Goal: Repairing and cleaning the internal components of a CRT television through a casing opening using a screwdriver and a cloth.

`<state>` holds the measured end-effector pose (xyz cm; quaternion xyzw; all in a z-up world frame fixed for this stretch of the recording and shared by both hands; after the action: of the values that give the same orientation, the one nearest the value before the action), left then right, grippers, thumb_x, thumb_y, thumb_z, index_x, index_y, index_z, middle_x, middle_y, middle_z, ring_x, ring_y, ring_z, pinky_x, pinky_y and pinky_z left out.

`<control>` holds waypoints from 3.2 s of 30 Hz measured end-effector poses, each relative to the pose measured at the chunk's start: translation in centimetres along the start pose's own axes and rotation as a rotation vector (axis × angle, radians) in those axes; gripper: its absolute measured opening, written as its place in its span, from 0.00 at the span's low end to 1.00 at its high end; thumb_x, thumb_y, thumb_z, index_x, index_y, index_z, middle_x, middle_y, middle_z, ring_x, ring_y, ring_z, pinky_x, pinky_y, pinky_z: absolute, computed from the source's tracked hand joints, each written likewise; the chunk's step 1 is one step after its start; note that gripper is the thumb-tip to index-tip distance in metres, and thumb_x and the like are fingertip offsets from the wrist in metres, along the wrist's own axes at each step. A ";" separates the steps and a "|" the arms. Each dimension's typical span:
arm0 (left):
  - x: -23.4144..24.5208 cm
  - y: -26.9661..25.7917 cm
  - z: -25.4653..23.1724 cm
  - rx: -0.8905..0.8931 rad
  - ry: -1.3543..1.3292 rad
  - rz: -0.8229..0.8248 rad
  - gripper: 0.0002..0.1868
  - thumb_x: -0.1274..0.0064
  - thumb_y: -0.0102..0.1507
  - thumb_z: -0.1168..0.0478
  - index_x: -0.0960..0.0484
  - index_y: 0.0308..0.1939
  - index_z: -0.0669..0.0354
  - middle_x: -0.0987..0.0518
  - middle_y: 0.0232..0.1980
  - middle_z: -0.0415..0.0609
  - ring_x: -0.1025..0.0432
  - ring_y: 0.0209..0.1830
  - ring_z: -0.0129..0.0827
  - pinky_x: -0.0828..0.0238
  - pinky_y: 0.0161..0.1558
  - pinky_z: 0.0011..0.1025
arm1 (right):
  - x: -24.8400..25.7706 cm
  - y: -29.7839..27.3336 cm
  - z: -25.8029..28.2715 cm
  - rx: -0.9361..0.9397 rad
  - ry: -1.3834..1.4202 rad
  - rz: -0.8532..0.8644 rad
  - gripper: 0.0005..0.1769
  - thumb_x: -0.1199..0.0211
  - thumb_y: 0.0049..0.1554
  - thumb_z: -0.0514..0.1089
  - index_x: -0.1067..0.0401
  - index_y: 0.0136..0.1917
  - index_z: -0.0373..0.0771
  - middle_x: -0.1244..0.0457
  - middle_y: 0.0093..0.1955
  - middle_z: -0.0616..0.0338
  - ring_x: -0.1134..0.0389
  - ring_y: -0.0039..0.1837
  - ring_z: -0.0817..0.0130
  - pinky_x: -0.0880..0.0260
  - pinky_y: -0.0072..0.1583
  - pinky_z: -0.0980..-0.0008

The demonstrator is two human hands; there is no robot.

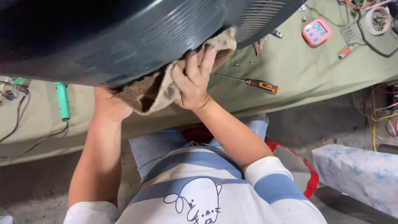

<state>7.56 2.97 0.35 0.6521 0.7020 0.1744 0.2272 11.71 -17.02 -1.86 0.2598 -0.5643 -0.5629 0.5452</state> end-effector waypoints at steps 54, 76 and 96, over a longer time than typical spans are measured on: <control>-7.1 -3.3 -10.8 -0.348 0.417 -0.332 0.20 0.30 0.55 0.67 0.16 0.48 0.76 0.23 0.41 0.65 0.23 0.37 0.47 0.24 0.38 0.39 | 20.0 -10.9 -13.6 -0.631 -0.566 0.571 0.25 0.24 0.52 0.44 0.24 0.62 0.35 0.35 0.49 0.44 0.31 0.52 0.39 0.31 0.57 0.41; -9.3 -1.1 -11.1 -0.136 0.408 -0.376 0.07 0.45 0.67 0.73 0.20 0.49 0.66 0.17 0.49 0.56 0.19 0.49 0.39 0.21 0.54 0.28 | 18.6 -3.6 1.2 -0.938 0.773 0.244 0.28 0.35 0.60 0.52 0.34 0.66 0.34 0.32 0.42 0.45 0.37 0.32 0.71 0.33 0.38 0.71; -10.8 -0.5 -13.9 -0.782 1.121 -0.225 0.03 0.42 0.66 0.65 0.16 0.40 0.52 0.16 0.46 0.50 0.23 0.35 0.31 0.28 0.36 0.28 | 17.6 2.6 4.4 -0.750 0.899 0.262 0.17 0.29 0.58 0.51 0.26 0.55 0.42 0.35 0.50 0.41 0.31 0.40 0.66 0.26 0.40 0.77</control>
<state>0.05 -7.15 12.75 0.2572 0.6624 0.7006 0.0653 3.76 -30.85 7.20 0.1906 -0.0683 -0.4867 0.8498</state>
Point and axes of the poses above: each hand's wrist, its own y-axis towards the middle knuckle, its own x-axis out of the back of the hand, z = x × y, the point moved 8 cm from there along y, towards the middle knuckle
